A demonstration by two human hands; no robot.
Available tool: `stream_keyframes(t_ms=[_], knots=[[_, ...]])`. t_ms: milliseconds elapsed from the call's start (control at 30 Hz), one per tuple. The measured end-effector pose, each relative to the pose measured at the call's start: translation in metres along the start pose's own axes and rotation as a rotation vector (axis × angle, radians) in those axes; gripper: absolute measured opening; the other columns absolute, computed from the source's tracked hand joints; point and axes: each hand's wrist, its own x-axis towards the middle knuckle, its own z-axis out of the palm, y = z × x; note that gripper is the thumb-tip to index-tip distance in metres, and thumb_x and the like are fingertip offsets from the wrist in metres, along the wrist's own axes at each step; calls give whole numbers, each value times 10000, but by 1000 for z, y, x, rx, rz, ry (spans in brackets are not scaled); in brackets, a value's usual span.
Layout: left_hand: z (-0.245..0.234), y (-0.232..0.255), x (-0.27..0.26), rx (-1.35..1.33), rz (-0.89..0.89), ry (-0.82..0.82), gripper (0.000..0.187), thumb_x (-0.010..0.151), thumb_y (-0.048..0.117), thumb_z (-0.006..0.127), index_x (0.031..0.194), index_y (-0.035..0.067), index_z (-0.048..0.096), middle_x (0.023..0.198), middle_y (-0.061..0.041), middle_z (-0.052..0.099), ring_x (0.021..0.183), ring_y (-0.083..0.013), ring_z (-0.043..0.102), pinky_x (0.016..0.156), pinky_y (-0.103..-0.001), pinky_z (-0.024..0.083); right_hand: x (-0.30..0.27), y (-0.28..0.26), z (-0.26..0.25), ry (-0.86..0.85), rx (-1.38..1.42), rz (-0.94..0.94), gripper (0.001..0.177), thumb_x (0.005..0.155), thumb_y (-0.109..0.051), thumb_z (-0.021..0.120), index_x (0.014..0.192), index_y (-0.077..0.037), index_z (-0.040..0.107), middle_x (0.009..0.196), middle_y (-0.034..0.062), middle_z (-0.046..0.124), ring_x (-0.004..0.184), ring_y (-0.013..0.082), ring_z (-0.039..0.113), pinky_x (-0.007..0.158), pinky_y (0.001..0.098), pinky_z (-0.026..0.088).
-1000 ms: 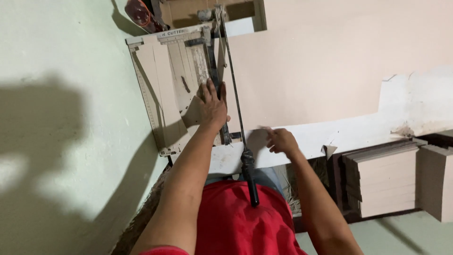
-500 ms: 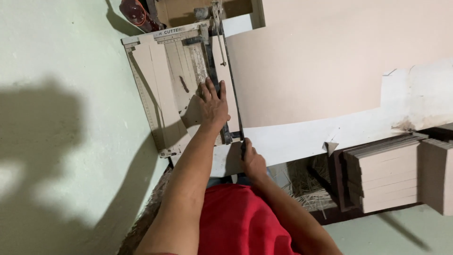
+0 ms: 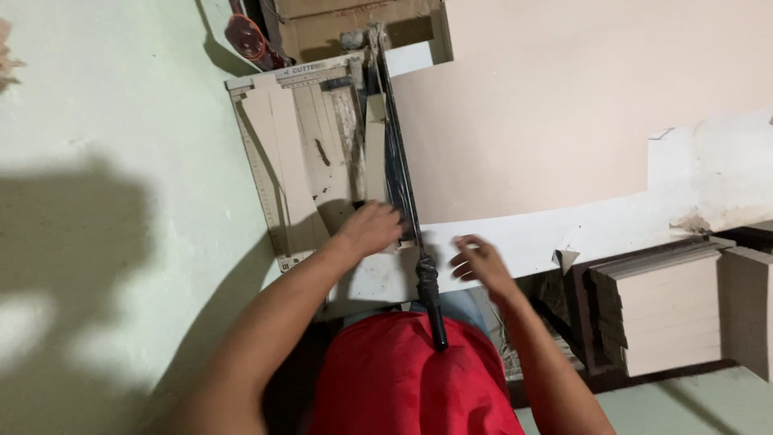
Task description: The person uses a manual paper cutter to trim a large sheet of paper. They align the paper against the guide, pull down the lever to cut, and then remove the trimmed piece. This process is repeated multiple times throughout the video.
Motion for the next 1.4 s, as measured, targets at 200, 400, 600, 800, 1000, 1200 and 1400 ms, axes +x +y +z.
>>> stream_keyframes(t_ms=[200, 400, 600, 800, 1000, 1200, 1400], knots=[[78, -38, -76, -363, 22, -470, 185, 781, 47, 657, 686, 187, 734, 681, -71, 690, 560, -263, 587, 539, -477, 431, 66, 30, -44, 409, 533, 17, 976, 1002, -558, 695, 1600, -104, 72, 1247, 170, 606, 906, 348, 661, 882, 548, 562], [39, -98, -93, -768, -263, -623, 347, 979, 286, 599, 1296, 152, 559, 1254, -111, 516, 972, -350, 682, 788, -466, 573, 84, 71, -61, 394, 937, -116, 387, 1024, -329, 705, 1037, -186, 345, 767, -88, 441, 517, 134, 539, 477, 207, 461], [-6, -116, -58, -767, -779, -537, 537, 983, 408, 597, 1431, 132, 490, 1317, -105, 483, 1090, -335, 621, 818, -477, 581, 63, 55, -24, 307, 737, -56, 270, 1010, -226, 705, 958, 21, 612, 844, 153, 681, 747, 269, 756, 692, 392, 677], [12, -119, -36, -1062, -1561, -417, 936, 1012, 276, 671, 1615, 135, -31, 1595, -287, 181, 1413, -479, 374, 1004, -648, 492, 87, 37, -19, 323, 637, -107, 302, 1048, -274, 653, 1160, -10, 560, 983, 71, 650, 897, 295, 759, 810, 451, 663], [-11, -114, -23, -858, -1418, -394, 953, 995, 315, 705, 1618, 86, 21, 1536, -318, 224, 1362, -518, 414, 950, -629, 554, 98, 44, -23, 309, 582, -68, 291, 1050, -343, 649, 1091, -55, 627, 981, 97, 708, 926, 294, 757, 864, 485, 639], [-31, -79, 47, -890, -933, -395, 858, 964, 456, 688, 1627, 287, 171, 1583, -228, 312, 1497, -450, 218, 1178, -691, 148, 78, 18, -20, 289, 466, -34, 426, 1049, -439, 643, 1059, -13, 660, 1037, 161, 755, 952, 297, 761, 909, 515, 600], [-9, -48, 71, -931, -802, -779, 1101, 835, 341, 829, 1643, 179, 99, 1643, -250, -148, 1497, -528, -109, 1141, -665, 315, 49, -12, -3, 232, -568, 106, 452, 1032, -482, 499, 1042, -120, 768, 631, 49, 746, 488, 214, 726, 562, 331, 599]])
